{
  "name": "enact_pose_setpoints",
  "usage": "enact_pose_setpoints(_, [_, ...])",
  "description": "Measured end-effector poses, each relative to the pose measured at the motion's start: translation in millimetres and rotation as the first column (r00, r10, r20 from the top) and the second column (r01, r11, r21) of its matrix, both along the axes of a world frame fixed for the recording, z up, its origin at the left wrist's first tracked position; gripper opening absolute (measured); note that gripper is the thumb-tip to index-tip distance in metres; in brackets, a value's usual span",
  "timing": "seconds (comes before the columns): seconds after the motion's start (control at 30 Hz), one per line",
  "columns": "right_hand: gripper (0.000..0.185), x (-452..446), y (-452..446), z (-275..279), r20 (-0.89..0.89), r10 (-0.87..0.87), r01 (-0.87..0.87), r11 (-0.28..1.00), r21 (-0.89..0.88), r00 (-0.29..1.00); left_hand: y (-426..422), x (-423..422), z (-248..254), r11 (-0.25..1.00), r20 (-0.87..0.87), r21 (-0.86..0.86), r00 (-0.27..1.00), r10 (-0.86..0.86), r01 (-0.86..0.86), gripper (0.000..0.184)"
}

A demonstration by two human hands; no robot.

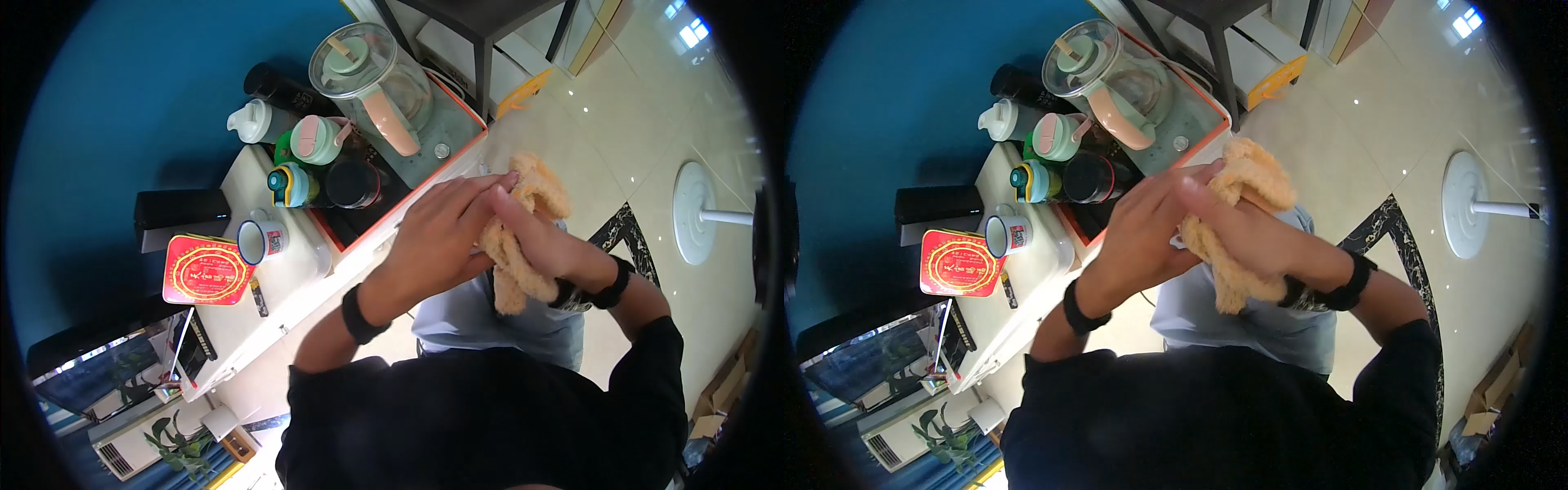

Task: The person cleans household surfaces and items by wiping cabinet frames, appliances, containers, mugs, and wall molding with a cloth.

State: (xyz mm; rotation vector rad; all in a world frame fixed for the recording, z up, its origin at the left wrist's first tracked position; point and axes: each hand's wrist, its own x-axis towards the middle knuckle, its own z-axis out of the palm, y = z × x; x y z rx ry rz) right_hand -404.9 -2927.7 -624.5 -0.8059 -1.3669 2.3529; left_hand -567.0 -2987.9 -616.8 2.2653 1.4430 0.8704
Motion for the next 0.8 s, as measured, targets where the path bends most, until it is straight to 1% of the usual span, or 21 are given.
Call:
enact_pose_setpoints(0.03, [0.045,0,2,1,0.003,-0.008,0.008,1.0,-0.013,1.0,1,2,-11,0.998,0.046,0.05,0.999,0.022,-0.025,0.072])
enact_pose_setpoints(0.07, [0.044,1,7,0,0.023,0.006,-0.004,0.994,-0.111,1.0,4,2,-19,0.993,0.096,0.104,0.994,0.042,-0.052,0.065])
enact_pose_setpoints(0.17, [0.046,2,25,-12,0.113,0.072,-0.059,0.992,-0.115,0.991,10,2,-32,0.99,0.192,0.059,0.975,0.115,-0.128,0.047])
enact_pose_setpoints(0.2, [0.047,1,30,-11,0.162,0.085,-0.082,0.996,-0.024,0.983,15,1,-33,0.988,0.253,0.064,0.959,0.124,-0.144,0.041])
enact_pose_setpoints(0.27, [0.049,-3,38,-10,0.245,0.091,-0.131,0.98,0.151,0.965,25,-4,-51,0.981,0.284,0.046,0.944,0.169,-0.19,0.04])
enact_pose_setpoints(0.3, [0.051,-3,45,-14,0.296,0.093,-0.17,0.955,0.244,0.951,29,-8,-60,0.977,0.295,0.034,0.936,0.19,-0.209,0.039])
enact_pose_setpoints(0.33, [0.052,0,53,-20,0.349,0.093,-0.214,0.92,0.327,0.933,33,-9,-69,0.967,0.333,0.019,0.914,0.233,-0.254,0.035])
enact_pose_setpoints(0.37, [0.054,2,61,-26,0.403,0.089,-0.264,0.877,0.402,0.911,37,-12,-75,0.954,0.325,-0.02,0.901,0.288,-0.298,0.034])
enact_pose_setpoints(0.4, [0.06,3,73,-15,0.596,0.1,-0.394,0.833,0.387,0.797,42,-16,-80,0.938,0.315,-0.062,0.885,0.342,-0.34,0.032])
enact_pose_setpoints(0.43, [0.063,5,75,-22,0.546,-0.046,-0.334,0.747,0.574,0.836,47,-20,-86,0.919,0.301,-0.103,0.868,0.394,-0.381,0.031])
enact_pose_setpoints(0.47, [0.068,8,77,-35,0.464,-0.179,-0.266,0.621,0.737,0.868,54,-23,-98,0.915,0.278,-0.144,0.872,0.403,-0.377,0.03])
enact_pose_setpoints(0.5, [0.073,10,81,-47,0.35,-0.294,-0.191,0.456,0.869,0.889,65,-26,-109,0.917,0.273,-0.141,0.876,0.398,-0.373,0.031])
enact_pose_setpoints(0.53, [0.089,10,90,-58,0.315,-0.231,-0.202,0.409,0.89,0.92,74,-28,-120,0.918,0.268,-0.143,0.878,0.396,-0.37,0.033])
enact_pose_setpoints(0.57, [0.089,8,94,-68,0.331,-0.211,-0.244,0.353,0.903,0.92,79,-29,-130,0.919,0.26,-0.141,0.882,0.394,-0.369,0.034])
enact_pose_setpoints(0.63, [0.089,-1,104,-89,0.35,-0.176,-0.31,0.219,0.925,0.92,89,-24,-145,0.895,0.185,-0.185,0.88,0.438,-0.407,0.04])
enact_pose_setpoints(0.67, [0.083,-5,107,-104,0.375,-0.141,-0.336,0.239,0.911,0.916,97,-23,-150,0.883,0.142,-0.198,0.878,0.456,-0.426,0.043])
enact_pose_setpoints(0.73, [0.079,-14,112,-137,0.385,-0.127,-0.343,0.265,0.901,0.914,106,-19,-162,0.881,0.165,-0.18,0.87,0.465,-0.437,0.044])
enact_pose_setpoints(0.77, [0.077,-20,112,-144,0.396,-0.116,-0.351,0.287,0.891,0.911,108,-18,-163,0.879,0.175,-0.183,0.865,0.47,-0.44,0.044])
enact_pose_setpoints(0.8, [0.064,-26,112,-150,0.347,-0.225,-0.303,0.206,0.93,0.911,109,-19,-166,0.877,0.168,-0.197,0.866,0.471,-0.439,0.039])
